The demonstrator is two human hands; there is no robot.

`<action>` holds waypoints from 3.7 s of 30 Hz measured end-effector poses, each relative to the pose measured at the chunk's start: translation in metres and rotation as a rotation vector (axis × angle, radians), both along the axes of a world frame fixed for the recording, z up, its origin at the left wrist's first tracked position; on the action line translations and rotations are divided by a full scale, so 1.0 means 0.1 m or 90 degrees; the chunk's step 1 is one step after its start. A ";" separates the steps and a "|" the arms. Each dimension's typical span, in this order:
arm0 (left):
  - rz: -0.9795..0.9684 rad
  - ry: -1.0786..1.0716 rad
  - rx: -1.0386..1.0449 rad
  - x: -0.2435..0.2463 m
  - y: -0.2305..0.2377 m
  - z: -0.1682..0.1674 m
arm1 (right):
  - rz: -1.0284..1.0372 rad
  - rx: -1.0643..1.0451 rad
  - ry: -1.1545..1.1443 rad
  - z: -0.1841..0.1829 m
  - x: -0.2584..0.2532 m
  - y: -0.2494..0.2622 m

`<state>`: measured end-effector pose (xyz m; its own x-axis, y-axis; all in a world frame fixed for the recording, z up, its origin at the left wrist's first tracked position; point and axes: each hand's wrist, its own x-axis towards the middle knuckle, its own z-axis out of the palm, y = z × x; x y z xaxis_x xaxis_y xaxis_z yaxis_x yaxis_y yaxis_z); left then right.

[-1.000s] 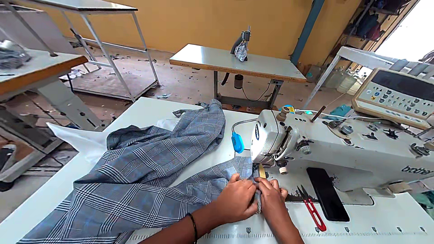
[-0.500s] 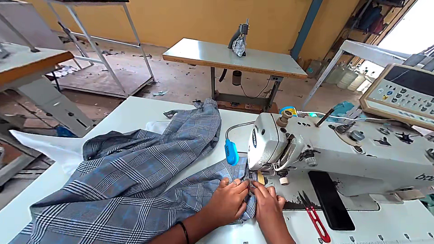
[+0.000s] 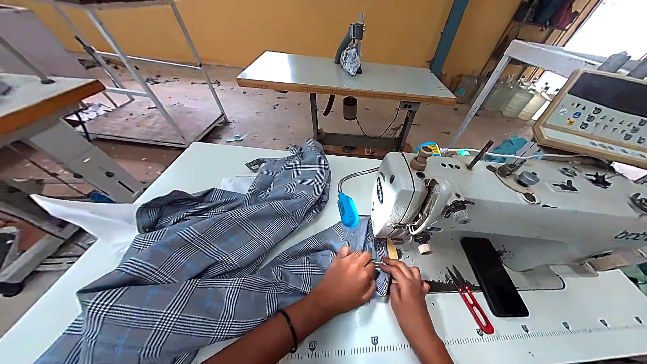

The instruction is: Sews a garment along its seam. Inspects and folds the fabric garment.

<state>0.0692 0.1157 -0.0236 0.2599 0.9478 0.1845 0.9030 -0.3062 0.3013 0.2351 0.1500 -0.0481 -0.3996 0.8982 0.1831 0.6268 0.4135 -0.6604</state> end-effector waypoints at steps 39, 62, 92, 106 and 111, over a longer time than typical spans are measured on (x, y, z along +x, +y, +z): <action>0.045 -0.151 0.302 0.86 -0.29 -0.27 | -0.047 -0.266 -0.071 0.54 0.04 0.20; -0.042 -0.064 -0.067 0.36 -0.52 -0.03 | 0.038 -0.145 -0.025 0.32 0.01 -0.16; -0.026 -0.148 0.044 -0.09 -0.13 -0.23 | 0.040 -0.084 -0.049 0.18 -0.26 0.07; 0.088 0.016 0.303 -0.27 -1.00 -0.38 | -0.037 -0.019 -0.151 0.51 -0.35 -0.22; 0.092 0.024 0.305 -0.31 -0.97 -0.42 | 0.038 -0.222 -0.279 0.68 -0.52 0.00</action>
